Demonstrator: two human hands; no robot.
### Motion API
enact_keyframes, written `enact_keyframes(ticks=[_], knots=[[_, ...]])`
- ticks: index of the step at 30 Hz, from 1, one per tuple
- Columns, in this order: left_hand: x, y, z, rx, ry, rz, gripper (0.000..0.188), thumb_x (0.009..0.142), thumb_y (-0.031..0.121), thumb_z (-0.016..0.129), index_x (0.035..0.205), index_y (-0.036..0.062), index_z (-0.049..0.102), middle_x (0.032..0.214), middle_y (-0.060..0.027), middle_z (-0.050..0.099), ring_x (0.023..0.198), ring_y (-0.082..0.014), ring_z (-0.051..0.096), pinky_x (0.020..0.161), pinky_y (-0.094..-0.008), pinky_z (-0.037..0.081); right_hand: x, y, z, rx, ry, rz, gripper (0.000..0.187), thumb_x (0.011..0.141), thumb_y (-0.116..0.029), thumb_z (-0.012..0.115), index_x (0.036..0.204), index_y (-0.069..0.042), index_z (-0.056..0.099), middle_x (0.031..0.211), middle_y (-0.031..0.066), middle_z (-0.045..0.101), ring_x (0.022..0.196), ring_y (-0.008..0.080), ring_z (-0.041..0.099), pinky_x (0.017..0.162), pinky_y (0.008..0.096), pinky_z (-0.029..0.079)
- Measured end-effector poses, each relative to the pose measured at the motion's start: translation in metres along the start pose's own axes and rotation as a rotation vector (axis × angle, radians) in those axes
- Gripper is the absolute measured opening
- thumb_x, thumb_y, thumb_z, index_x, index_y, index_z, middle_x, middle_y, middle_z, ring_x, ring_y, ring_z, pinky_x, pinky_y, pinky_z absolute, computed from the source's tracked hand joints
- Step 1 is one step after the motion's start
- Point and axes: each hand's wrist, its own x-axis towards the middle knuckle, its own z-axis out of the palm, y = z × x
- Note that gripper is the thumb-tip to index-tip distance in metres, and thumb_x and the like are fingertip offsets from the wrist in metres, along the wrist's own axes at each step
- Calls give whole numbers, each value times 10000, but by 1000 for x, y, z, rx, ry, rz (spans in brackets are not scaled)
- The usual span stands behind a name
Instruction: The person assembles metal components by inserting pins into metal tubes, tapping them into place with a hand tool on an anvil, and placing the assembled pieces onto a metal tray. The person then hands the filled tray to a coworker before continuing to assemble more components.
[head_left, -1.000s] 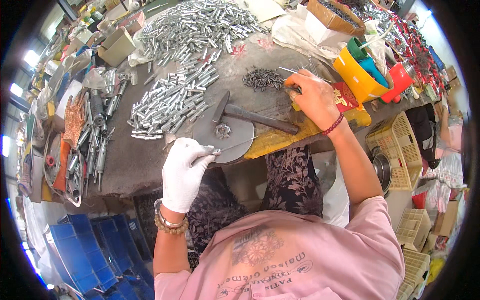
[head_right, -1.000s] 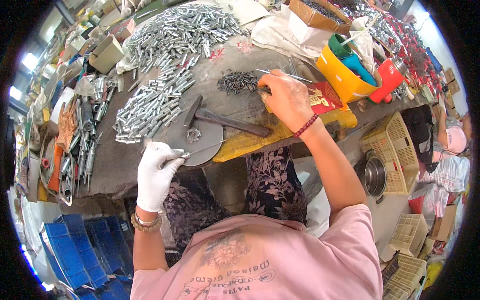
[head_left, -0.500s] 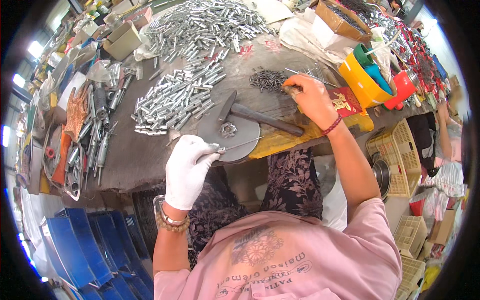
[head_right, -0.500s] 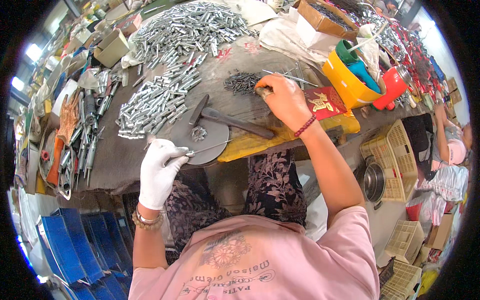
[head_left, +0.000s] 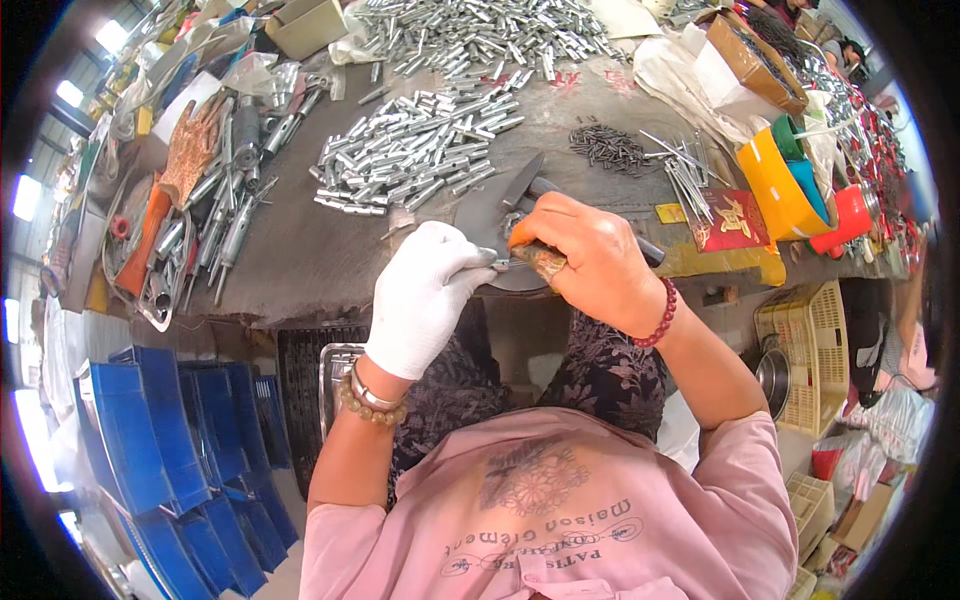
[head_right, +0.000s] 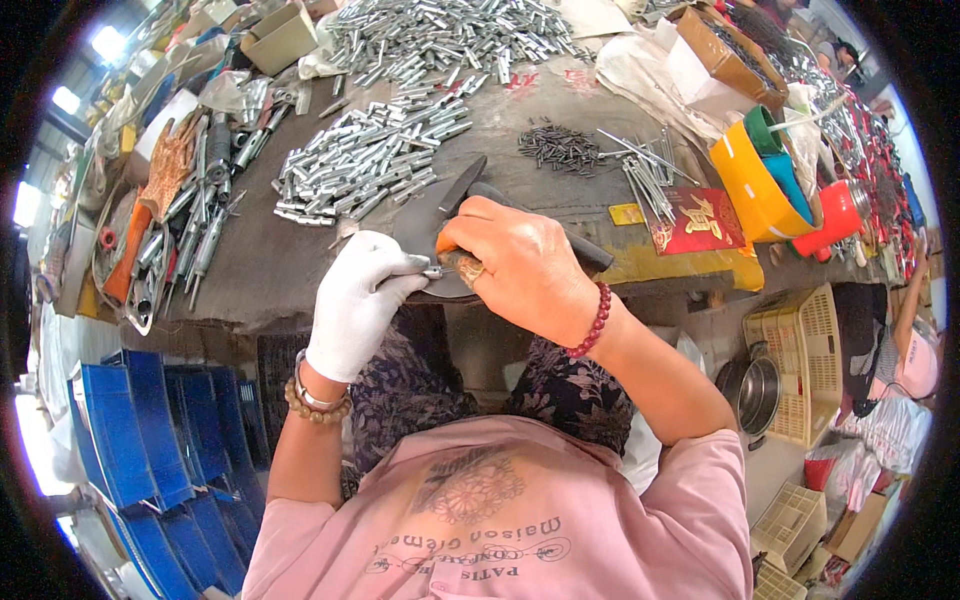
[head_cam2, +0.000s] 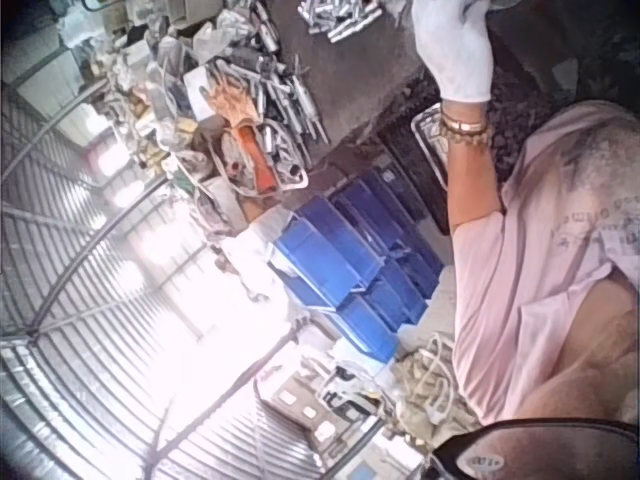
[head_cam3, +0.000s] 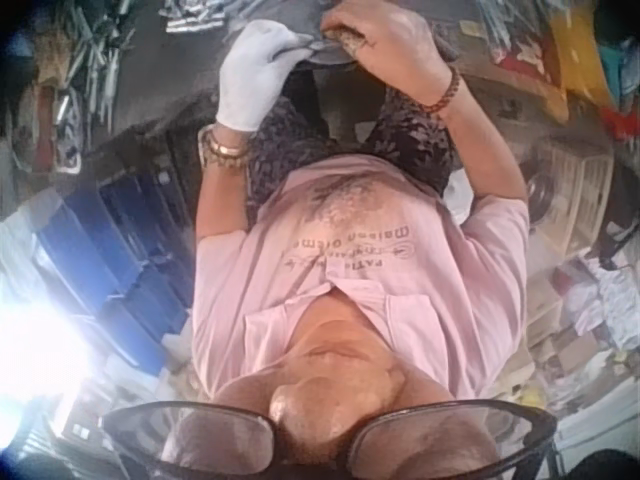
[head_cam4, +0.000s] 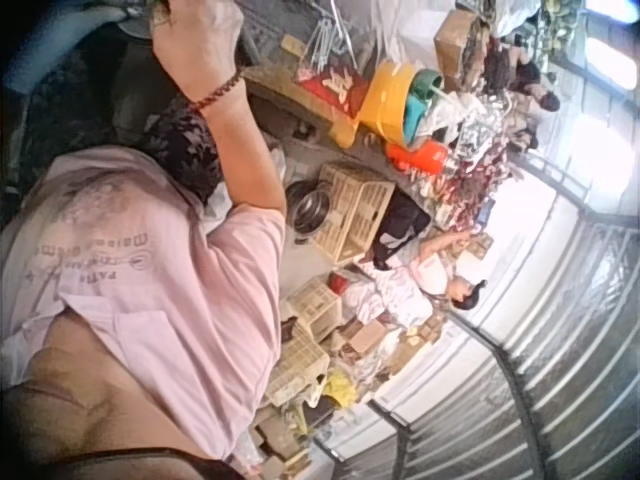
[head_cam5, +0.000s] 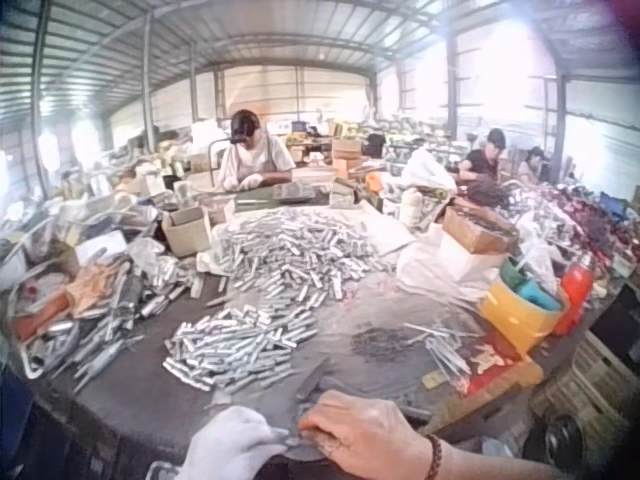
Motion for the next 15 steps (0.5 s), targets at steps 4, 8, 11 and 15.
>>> enact_keyframes(ticks=[4, 8, 11, 15], knots=[[-1, 1, 0, -24, 21, -9, 160, 816, 16, 822, 968, 26, 774, 899, -83, 634, 892, -259, 633, 818, -365, 514, 2, -5, 5, -27, -43, -36, 145, 862, -18, 683, 995, -69, 704, 977, 109, 677, 868, 359, 702, 760, 454, 580], [-3, 1, 0, -39, 50, -15, 165, 813, 18, 823, 970, 29, 775, 890, -87, 629, 883, -261, 634, 814, -364, 515, 5, -9, 3, -115, -97, -83, 121, 838, -32, 709, 951, -51, 672, 973, 113, 647, 875, 345, 703, 758, 452, 580], [-1, 1, 0, 2, 27, -29, 158, 803, 26, 829, 948, 29, 767, 894, -94, 630, 885, -277, 637, 813, -368, 519, 9, -20, -2, -262, -149, -161, 95, 823, -53, 709, 899, -61, 653, 956, 103, 608, 867, 323, 697, 753, 444, 586], [-2, -5, 3, 64, 72, 33, 172, 790, 89, 848, 933, 82, 753, 918, -76, 651, 888, -286, 668, 796, -386, 554, 15, -34, 2, -480, -221, -241, 78, 827, -68, 684, 893, -74, 644, 944, 90, 583, 873, 302, 688, 757, 427, 594]])
